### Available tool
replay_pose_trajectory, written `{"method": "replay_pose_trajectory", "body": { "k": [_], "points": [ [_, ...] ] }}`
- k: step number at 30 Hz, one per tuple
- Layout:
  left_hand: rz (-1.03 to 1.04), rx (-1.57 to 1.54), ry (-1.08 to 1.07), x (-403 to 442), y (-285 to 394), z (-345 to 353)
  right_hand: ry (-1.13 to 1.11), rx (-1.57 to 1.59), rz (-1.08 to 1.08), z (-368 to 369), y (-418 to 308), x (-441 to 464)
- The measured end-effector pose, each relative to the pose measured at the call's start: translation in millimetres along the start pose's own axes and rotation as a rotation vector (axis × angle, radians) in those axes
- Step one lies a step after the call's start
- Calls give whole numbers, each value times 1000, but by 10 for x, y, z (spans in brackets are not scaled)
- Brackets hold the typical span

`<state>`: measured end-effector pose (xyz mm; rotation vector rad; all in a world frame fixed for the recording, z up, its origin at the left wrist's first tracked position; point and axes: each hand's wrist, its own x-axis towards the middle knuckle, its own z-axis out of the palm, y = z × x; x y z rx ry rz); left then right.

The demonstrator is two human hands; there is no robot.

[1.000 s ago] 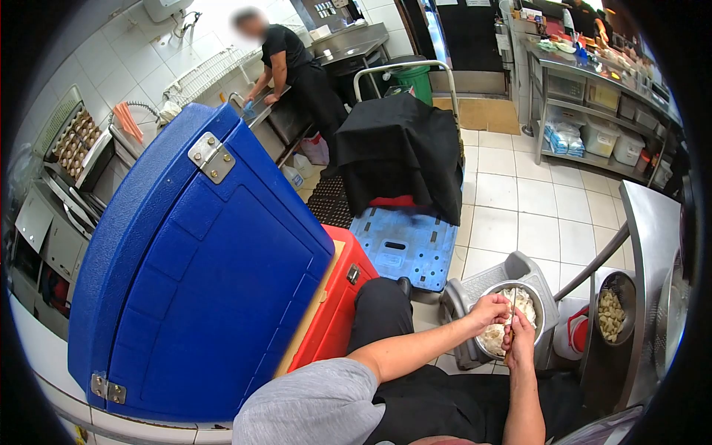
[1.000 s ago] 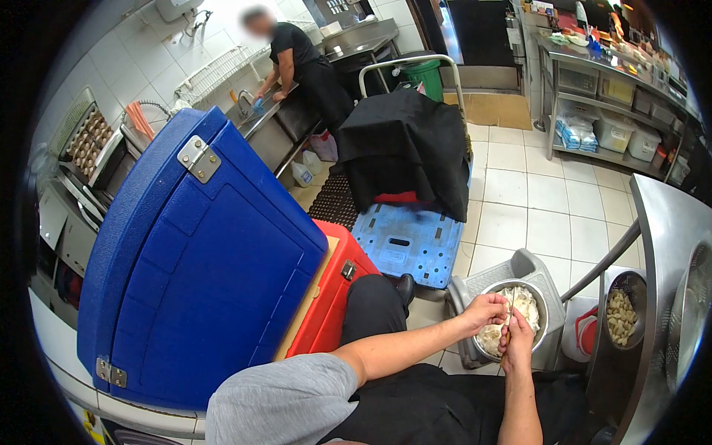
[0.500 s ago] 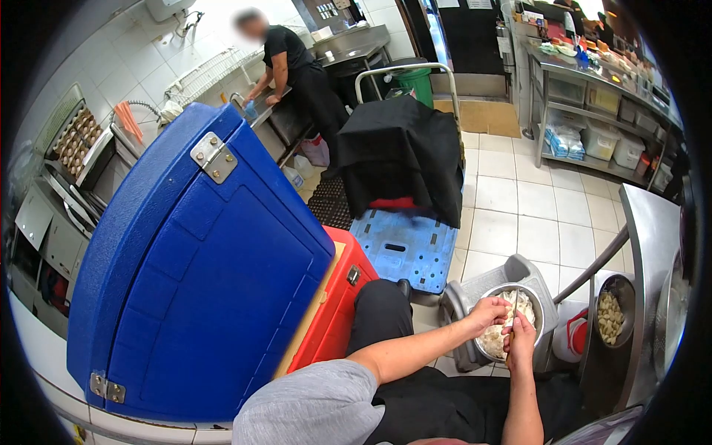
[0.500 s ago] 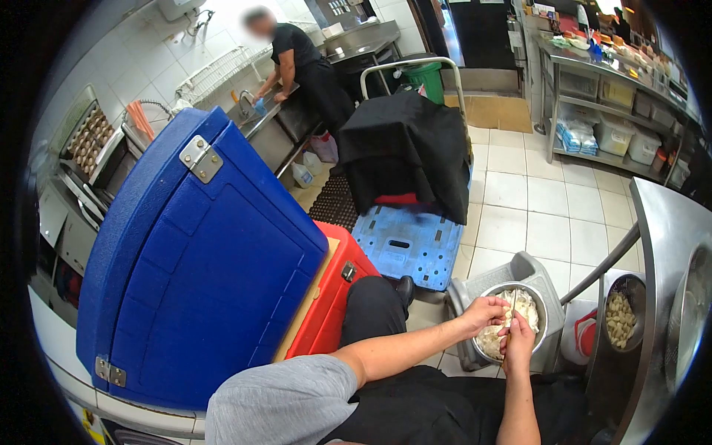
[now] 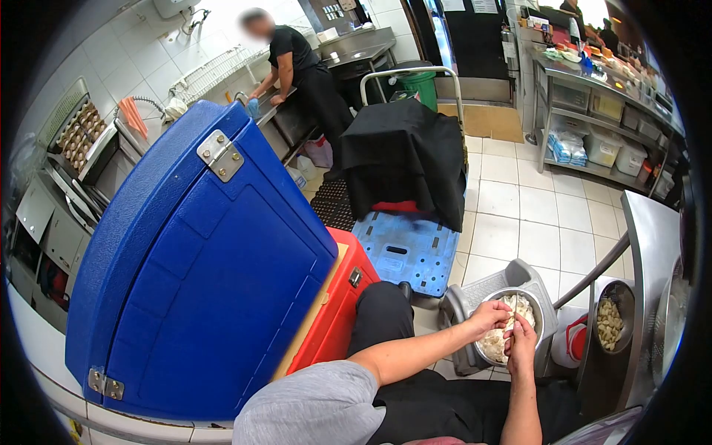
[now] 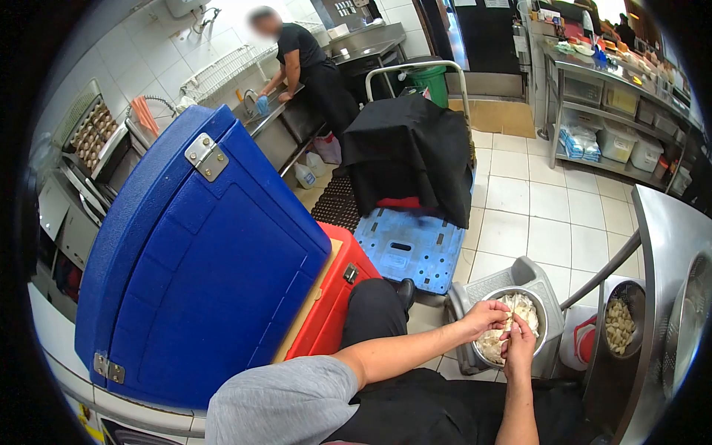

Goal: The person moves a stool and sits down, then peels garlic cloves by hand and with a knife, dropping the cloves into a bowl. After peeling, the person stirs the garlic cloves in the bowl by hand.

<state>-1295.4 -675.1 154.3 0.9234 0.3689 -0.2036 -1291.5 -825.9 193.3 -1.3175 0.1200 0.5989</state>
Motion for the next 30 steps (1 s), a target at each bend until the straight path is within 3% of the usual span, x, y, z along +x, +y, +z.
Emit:
{"method": "replay_pose_trajectory", "body": {
  "k": [30],
  "points": [
    [13, -16, -20, 15, -4, -16, -19, 137, 94, -2, -69, -32]
  ]
}}
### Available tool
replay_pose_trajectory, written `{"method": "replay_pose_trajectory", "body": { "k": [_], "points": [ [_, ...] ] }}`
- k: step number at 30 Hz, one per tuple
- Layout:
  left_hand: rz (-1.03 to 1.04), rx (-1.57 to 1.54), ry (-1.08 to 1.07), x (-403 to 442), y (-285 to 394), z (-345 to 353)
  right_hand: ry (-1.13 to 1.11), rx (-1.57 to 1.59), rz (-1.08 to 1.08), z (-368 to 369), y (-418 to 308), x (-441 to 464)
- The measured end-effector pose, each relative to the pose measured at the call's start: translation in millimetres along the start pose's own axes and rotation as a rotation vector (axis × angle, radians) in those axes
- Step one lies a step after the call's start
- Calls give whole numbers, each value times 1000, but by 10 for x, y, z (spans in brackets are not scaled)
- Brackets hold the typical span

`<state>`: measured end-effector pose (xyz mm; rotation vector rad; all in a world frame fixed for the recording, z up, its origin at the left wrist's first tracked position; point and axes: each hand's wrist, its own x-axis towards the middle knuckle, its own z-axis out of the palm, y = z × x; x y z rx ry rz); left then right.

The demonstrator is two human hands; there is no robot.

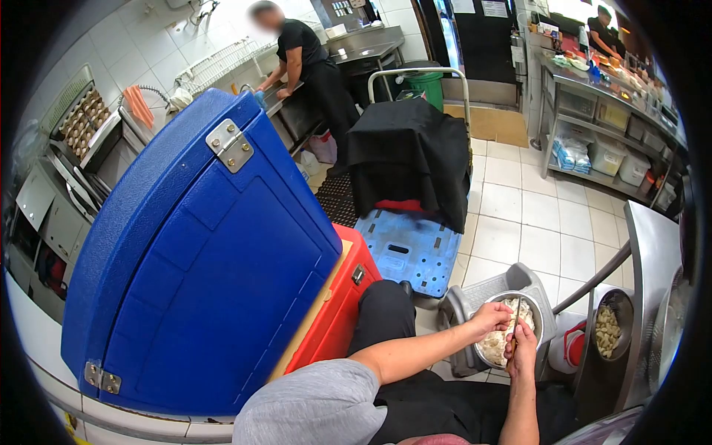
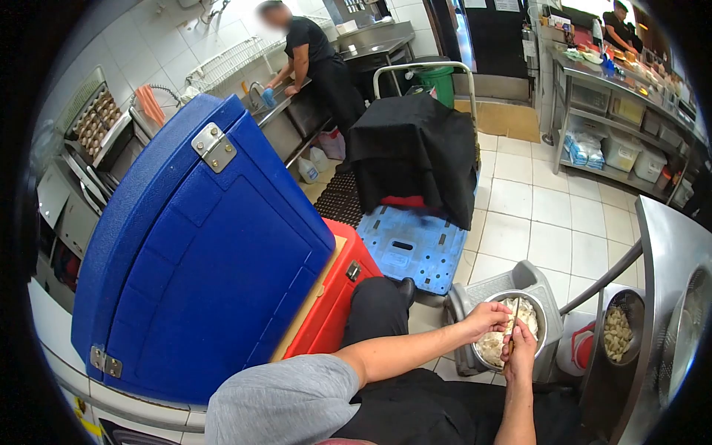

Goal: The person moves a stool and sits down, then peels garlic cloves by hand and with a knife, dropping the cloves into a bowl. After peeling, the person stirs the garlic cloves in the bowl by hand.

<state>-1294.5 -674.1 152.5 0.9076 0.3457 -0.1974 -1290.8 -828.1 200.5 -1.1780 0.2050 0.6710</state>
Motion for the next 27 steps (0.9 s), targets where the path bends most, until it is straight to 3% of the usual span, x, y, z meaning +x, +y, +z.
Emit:
{"method": "replay_pose_trajectory", "body": {
  "k": [27],
  "points": [
    [-6, -73, -16, -27, 28, 26, 69, 7, -6, -61, 61, 59]
  ]
}}
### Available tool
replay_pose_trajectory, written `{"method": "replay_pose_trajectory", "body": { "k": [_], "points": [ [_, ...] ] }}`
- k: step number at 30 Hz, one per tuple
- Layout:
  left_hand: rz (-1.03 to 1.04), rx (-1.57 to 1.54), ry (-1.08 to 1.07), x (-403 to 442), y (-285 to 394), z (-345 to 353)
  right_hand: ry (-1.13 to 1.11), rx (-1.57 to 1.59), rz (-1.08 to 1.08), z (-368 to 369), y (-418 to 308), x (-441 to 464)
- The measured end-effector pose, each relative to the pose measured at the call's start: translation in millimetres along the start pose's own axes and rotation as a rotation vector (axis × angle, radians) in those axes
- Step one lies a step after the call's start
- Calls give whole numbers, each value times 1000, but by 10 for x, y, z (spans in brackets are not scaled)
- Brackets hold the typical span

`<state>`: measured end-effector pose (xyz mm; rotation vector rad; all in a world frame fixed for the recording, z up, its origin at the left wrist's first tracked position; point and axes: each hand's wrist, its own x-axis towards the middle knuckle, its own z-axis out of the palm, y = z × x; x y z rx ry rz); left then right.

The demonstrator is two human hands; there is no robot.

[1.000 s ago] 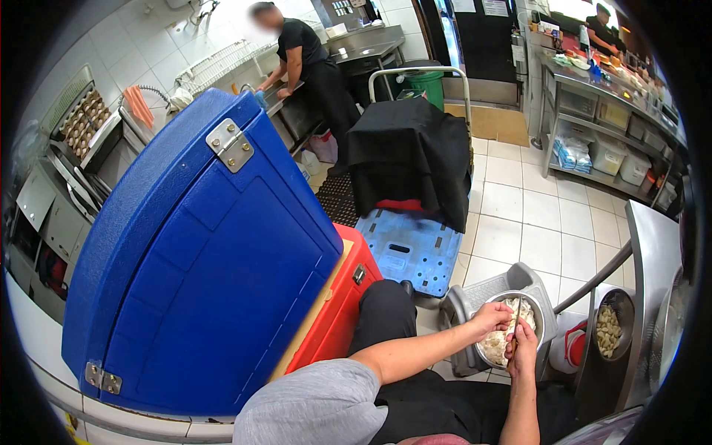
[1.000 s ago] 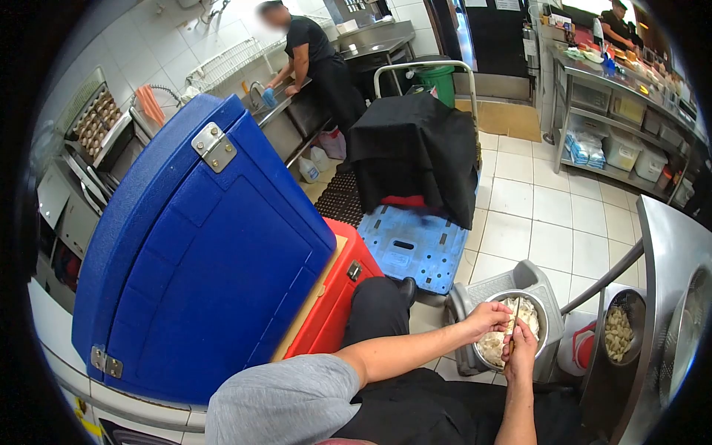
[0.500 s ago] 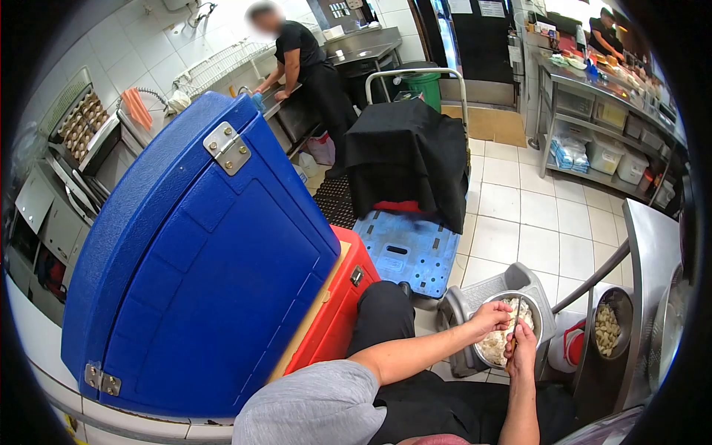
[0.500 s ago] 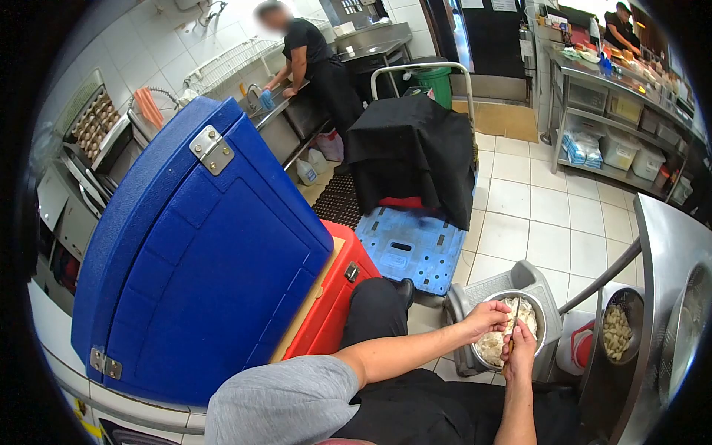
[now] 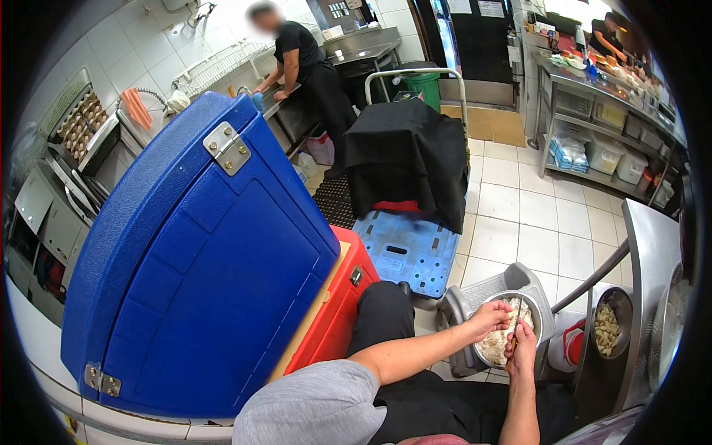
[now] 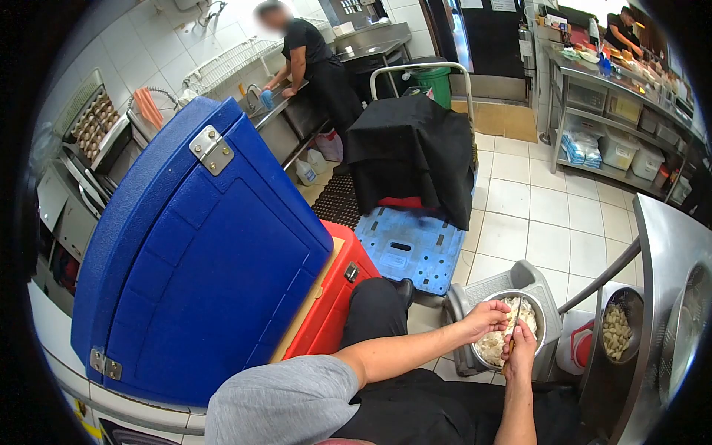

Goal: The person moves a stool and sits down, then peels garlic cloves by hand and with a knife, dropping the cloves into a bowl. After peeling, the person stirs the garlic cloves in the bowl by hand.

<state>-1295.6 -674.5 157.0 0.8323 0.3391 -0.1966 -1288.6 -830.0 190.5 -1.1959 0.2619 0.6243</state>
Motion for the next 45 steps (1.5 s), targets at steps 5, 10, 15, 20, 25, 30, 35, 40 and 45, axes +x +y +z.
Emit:
{"method": "replay_pose_trajectory", "body": {
  "k": [5, 10, 15, 20, 25, 30, 35, 40, 45],
  "points": [
    [-6, -73, -38, 22, -34, -25, 12, -11, 8, -24, -2, -2],
    [-24, -98, -23, 33, -27, -31, -22, -76, 4, -2, -11, 0],
    [-39, -97, -34, 60, -58, -50, -23, -67, -17, -3, 49, 41],
    [-34, -68, -38, 90, -118, -84, -34, -52, -28, 43, 44, 20],
    [-25, -50, -31, 84, -128, -95, -39, -62, -30, 65, -13, -38],
    [-35, -70, -7, 58, -92, -66, -26, -59, -46, 4, 12, -6],
    [-39, -95, -14, 96, -126, -98, -16, -43, -26, 14, -26, -19],
    [-25, -134, 30, 54, -58, -58, -21, -37, -17, 27, -35, -13],
    [-16, -99, 112, 144, -144, -130, -32, -108, -66, -40, 38, 55]
  ]
}}
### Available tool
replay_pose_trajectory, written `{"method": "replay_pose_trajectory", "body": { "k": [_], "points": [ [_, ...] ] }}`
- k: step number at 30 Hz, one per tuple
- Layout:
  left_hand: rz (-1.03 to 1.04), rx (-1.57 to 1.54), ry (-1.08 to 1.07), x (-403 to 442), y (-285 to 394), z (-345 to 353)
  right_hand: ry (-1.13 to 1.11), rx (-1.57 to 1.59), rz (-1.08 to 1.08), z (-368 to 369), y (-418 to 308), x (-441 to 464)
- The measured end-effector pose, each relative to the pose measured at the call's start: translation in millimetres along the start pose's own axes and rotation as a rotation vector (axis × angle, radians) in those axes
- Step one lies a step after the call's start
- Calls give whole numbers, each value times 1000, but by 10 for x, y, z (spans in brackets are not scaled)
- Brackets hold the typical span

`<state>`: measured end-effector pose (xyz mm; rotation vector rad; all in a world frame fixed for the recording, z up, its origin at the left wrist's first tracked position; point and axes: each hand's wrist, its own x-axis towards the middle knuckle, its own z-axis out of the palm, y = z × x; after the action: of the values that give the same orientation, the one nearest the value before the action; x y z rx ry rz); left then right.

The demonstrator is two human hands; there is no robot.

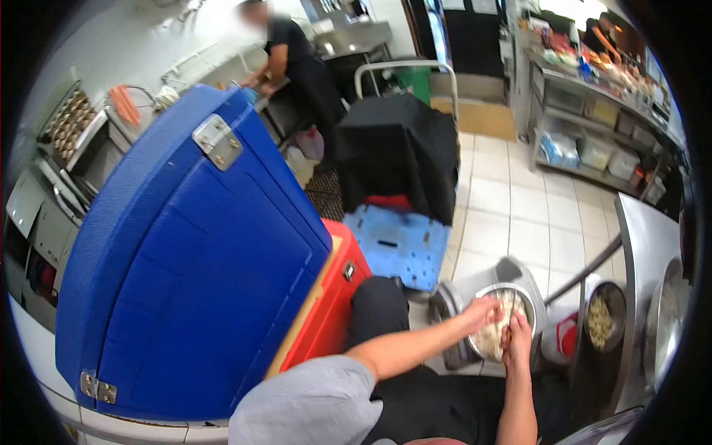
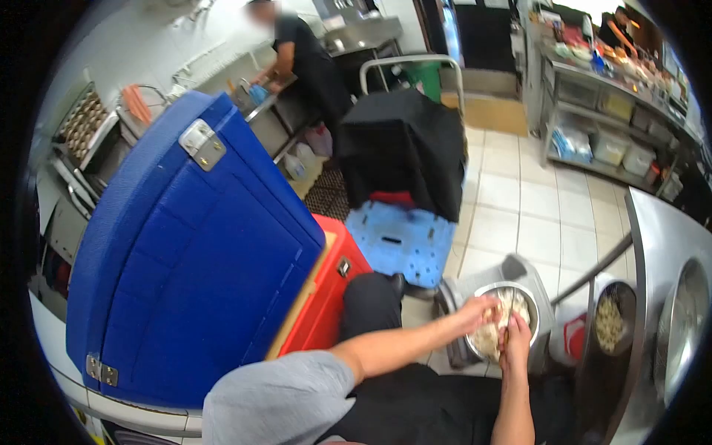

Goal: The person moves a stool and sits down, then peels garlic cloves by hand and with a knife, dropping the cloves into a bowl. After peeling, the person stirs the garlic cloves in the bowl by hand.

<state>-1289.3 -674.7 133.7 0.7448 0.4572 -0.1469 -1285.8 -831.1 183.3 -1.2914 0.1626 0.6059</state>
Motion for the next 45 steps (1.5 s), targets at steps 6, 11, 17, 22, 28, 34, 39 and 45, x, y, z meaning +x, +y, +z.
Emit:
{"method": "replay_pose_trajectory", "body": {
  "k": [6, 11, 17, 22, 28, 34, 39, 45],
  "points": [
    [-29, -62, -58, -91, 100, 39, 16, 25, 33, 18, -55, -39],
    [-25, -68, -54, -73, 92, 0, -2, 47, 15, 14, -77, -23],
    [-11, -27, -61, -94, 88, -14, 11, 46, 9, 22, -110, -72],
    [-3, -17, -91, -87, 76, -7, 37, 24, -16, -6, -61, -32],
    [-42, 37, -84, -114, 88, 16, -33, -96, -13, -25, -47, -5],
    [-16, 57, -96, -117, 71, 45, -49, -169, -9, -18, -27, -2],
    [-47, 0, -109, -104, 80, 31, -38, -211, -19, -17, -11, 16],
    [-66, 4, -108, -117, 78, 45, -16, -159, -44, 81, -100, -81]
  ]
}}
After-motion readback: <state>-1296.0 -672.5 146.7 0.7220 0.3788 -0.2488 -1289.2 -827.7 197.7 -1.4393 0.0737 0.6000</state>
